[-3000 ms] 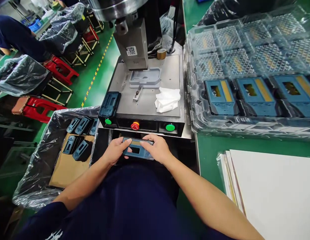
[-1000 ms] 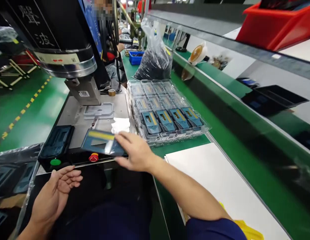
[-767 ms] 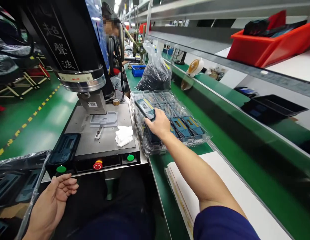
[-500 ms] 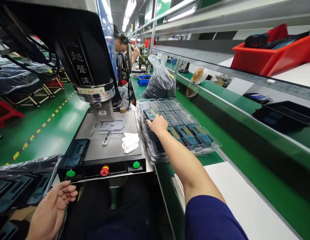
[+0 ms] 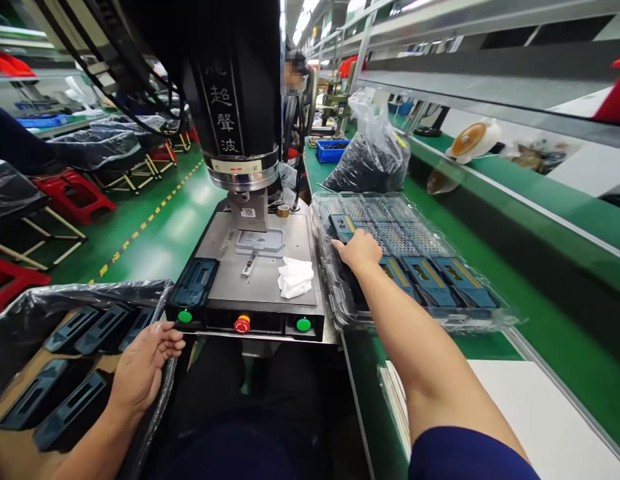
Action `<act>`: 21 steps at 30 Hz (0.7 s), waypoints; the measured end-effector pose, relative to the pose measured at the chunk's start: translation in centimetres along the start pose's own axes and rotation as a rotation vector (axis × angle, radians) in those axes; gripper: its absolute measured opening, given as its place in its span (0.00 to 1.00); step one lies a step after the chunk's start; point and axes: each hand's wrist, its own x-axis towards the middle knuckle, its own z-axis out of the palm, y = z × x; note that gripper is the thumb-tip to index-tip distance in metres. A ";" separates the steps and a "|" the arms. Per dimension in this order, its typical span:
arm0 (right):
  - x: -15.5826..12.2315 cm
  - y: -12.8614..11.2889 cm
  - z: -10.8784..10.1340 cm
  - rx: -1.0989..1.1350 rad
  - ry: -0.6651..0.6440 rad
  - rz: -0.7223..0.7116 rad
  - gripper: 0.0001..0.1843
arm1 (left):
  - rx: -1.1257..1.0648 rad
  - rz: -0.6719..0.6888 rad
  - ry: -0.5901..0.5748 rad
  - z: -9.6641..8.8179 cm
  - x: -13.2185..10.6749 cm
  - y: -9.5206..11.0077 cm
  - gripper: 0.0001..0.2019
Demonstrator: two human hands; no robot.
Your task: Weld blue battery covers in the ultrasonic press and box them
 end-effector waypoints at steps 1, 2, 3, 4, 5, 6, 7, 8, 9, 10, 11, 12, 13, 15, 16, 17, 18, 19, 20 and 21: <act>-0.1 0.1 0.0 0.000 -0.008 -0.004 0.39 | 0.007 0.012 -0.003 0.2 0.1 0.2 0.23; -0.1 0.2 0.0 -0.002 -0.014 -0.007 0.40 | 0.015 0.023 -0.005 0.4 0.2 0.4 0.23; -0.2 0.2 0.0 -0.006 -0.017 -0.012 0.40 | 0.024 0.034 -0.007 0.5 0.3 0.6 0.23; -0.2 0.3 0.0 -0.012 -0.020 -0.017 0.41 | 0.033 0.046 -0.009 0.7 0.3 0.7 0.23; -0.2 0.4 -0.1 -0.020 -0.026 -0.021 0.41 | 0.044 0.058 -0.012 0.8 0.4 0.8 0.22; -0.2 0.4 -0.1 -0.029 -0.035 -0.026 0.42 | 0.053 0.071 -0.014 0.8 0.5 0.8 0.22; -0.2 0.4 -0.1 -0.040 -0.047 -0.033 0.42 | 0.059 0.084 -0.016 0.9 0.5 0.8 0.22; -0.2 0.4 -0.1 -0.053 -0.065 -0.044 0.43 | 0.064 0.094 -0.015 0.8 0.6 0.8 0.22; -0.2 0.4 -0.1 -0.068 -0.087 -0.059 0.43 | 0.070 0.105 -0.011 0.8 0.6 0.8 0.22; -0.2 0.4 -0.1 -0.084 -0.112 -0.081 0.42 | 0.083 0.116 -0.008 0.7 0.7 0.8 0.21; -0.2 0.3 -0.1 -0.100 -0.142 -0.110 0.42 | 0.103 0.129 -0.003 0.6 0.8 0.8 0.21; -0.2 0.3 -0.1 -0.117 -0.173 -0.140 0.41 | 0.134 0.147 0.000 0.5 1.0 0.9 0.20; -0.3 0.4 -0.1 -0.133 -0.197 -0.162 0.41 | 0.179 0.170 0.000 0.4 1.3 1.0 0.19; -0.5 0.6 -0.2 -0.146 -0.205 -0.188 0.41 | 0.316 0.233 0.004 0.1 2.0 1.3 0.18; -0.7 0.8 -0.3 -0.138 -0.179 -0.199 0.41 | 0.406 0.277 0.015 0.0 2.5 1.6 0.17; -0.9 1.0 -0.5 -0.119 -0.137 -0.213 0.41 | 0.510 0.331 0.028 -0.1 3.0 1.8 0.17; -1.2 1.4 -0.8 -0.092 -0.086 -0.235 0.40 | 0.624 0.394 0.037 -0.2 3.6 2.1 0.17; -1.5 1.8 -1.2 -0.063 -0.037 -0.265 0.39 | 0.741 0.459 0.045 -0.1 4.3 2.4 0.17; -1.9 2.3 -1.7 -0.040 0.007 -0.296 0.37 | 0.854 0.518 0.048 0.1 5.0 2.7 0.18; -2.5 2.8 -2.3 -0.028 0.038 -0.319 0.34 | 0.957 0.560 0.042 0.3 5.7 3.0 0.20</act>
